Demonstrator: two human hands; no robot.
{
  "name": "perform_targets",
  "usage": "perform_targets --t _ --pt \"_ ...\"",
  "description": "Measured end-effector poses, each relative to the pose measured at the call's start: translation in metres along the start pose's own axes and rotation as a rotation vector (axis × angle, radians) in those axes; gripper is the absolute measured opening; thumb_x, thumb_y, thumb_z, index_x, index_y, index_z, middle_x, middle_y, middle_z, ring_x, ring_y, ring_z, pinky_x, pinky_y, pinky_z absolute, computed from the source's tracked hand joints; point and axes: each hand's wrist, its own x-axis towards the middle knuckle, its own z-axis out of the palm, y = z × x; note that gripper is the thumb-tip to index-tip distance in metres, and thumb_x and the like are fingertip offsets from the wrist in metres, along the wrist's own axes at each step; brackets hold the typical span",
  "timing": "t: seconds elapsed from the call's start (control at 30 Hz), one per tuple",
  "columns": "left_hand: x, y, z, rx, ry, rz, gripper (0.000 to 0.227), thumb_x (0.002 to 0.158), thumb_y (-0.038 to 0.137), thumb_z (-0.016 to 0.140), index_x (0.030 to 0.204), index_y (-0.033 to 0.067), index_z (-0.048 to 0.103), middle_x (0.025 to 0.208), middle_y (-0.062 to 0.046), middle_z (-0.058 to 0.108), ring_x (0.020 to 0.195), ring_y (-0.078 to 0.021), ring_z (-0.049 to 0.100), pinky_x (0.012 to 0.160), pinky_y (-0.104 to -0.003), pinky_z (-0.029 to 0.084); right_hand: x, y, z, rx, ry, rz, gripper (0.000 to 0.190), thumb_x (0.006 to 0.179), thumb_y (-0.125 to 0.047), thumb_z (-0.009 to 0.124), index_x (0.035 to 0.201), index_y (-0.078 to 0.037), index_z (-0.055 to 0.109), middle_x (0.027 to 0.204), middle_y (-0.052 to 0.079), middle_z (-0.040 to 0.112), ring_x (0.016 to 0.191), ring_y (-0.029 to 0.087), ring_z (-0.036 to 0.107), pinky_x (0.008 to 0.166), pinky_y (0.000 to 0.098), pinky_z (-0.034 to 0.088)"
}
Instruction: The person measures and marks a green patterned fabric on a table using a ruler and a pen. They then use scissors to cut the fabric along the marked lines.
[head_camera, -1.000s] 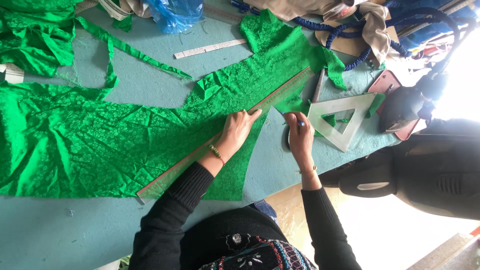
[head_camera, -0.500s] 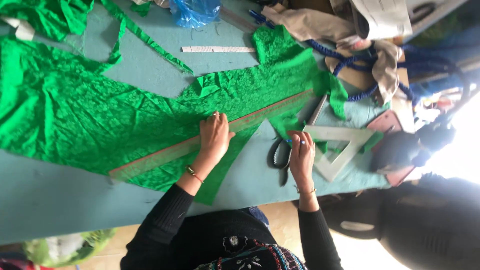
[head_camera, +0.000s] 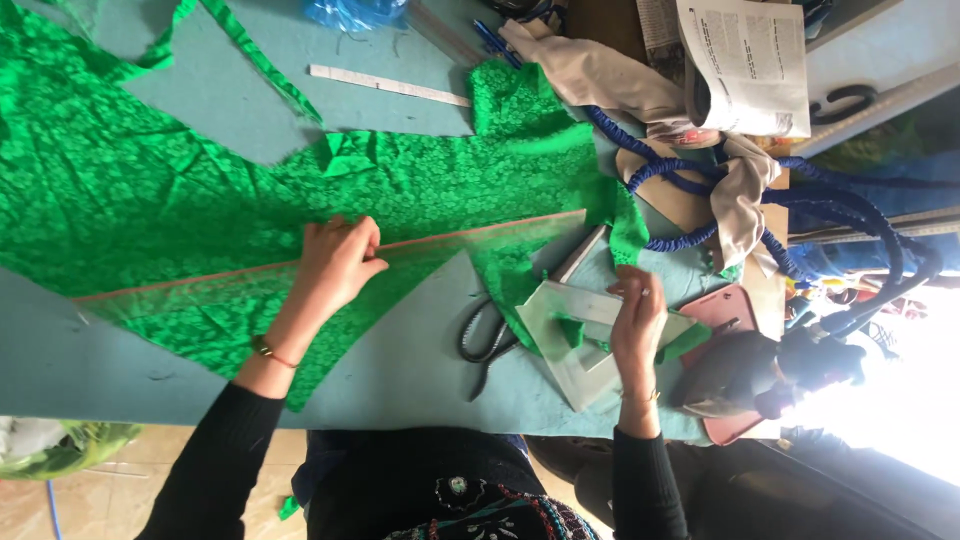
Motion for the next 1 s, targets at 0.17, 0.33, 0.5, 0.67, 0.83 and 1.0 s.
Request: perform_targets --t 0.17,0.33,0.5,0.67,0.83,1.0 --pt "-0.017 0.005 -0.012 -0.137 0.091 0.055 0.017 0.087 0.027 0.078 0.102 0.0216 0.071 0.088 0.001 0.078 0.093 -0.0251 0.072 0.088 -0.043 0.051 0.045 0.071 -0.012 -0.098 -0.033 0.001 0.018 0.110 -0.008 0.051 0.119 -0.007 0.067 0.101 0.016 0.060 0.094 0.038 0.063 0.081 0.0455 0.053" --pt "-0.057 0.020 -0.049 -0.241 0.206 0.053 0.021 0.096 0.029 0.073 0.115 0.0193 0.075 0.101 -0.003 0.078 0.100 -0.0258 0.073 0.092 -0.039 0.056 0.097 0.124 -0.004 -0.256 -0.041 0.027 0.014 0.106 -0.016 0.064 0.118 -0.012 0.069 0.105 0.009 0.057 0.099 0.037 0.065 0.085 0.0460 0.055" --pt "-0.095 0.007 -0.051 -0.249 0.321 -0.050 0.021 0.104 0.025 0.069 0.120 0.0158 0.077 0.087 -0.004 0.071 0.077 -0.0204 0.070 0.068 -0.032 0.058 0.160 0.118 0.021 -0.372 -0.266 -0.128 0.021 0.106 -0.021 0.061 0.124 -0.024 0.071 0.106 0.012 0.062 0.099 0.044 0.068 0.082 0.0543 0.055" --pt "-0.112 0.021 -0.050 -0.271 0.345 -0.141 0.024 0.100 0.020 0.071 0.119 0.0060 0.076 0.086 -0.009 0.067 0.071 -0.0245 0.062 0.065 -0.036 0.051 0.198 0.153 0.047 -0.611 -0.386 -0.225 0.022 0.103 -0.037 0.067 0.106 -0.017 0.077 0.096 0.017 0.063 0.084 0.043 0.070 0.068 0.0535 0.056" --pt "-0.120 0.021 -0.042 -0.292 0.329 -0.188 0.025 0.100 0.018 0.070 0.121 0.0060 0.075 0.087 -0.005 0.062 0.068 -0.0172 0.053 0.067 -0.035 0.046 0.189 0.182 0.027 -0.593 -0.587 -0.163 0.025 0.098 -0.029 0.068 0.101 -0.005 0.076 0.112 0.018 0.069 0.092 0.039 0.070 0.079 0.0508 0.053" --pt "-0.116 0.016 -0.040 -0.247 0.306 -0.175 0.025 0.099 0.021 0.071 0.121 0.0092 0.076 0.087 -0.003 0.064 0.070 -0.0173 0.055 0.070 -0.036 0.048 0.165 0.223 0.005 -0.837 -0.941 0.017 0.026 0.090 -0.021 0.067 0.068 -0.008 0.072 0.070 0.018 0.071 0.077 0.040 0.073 0.070 0.0482 0.054"
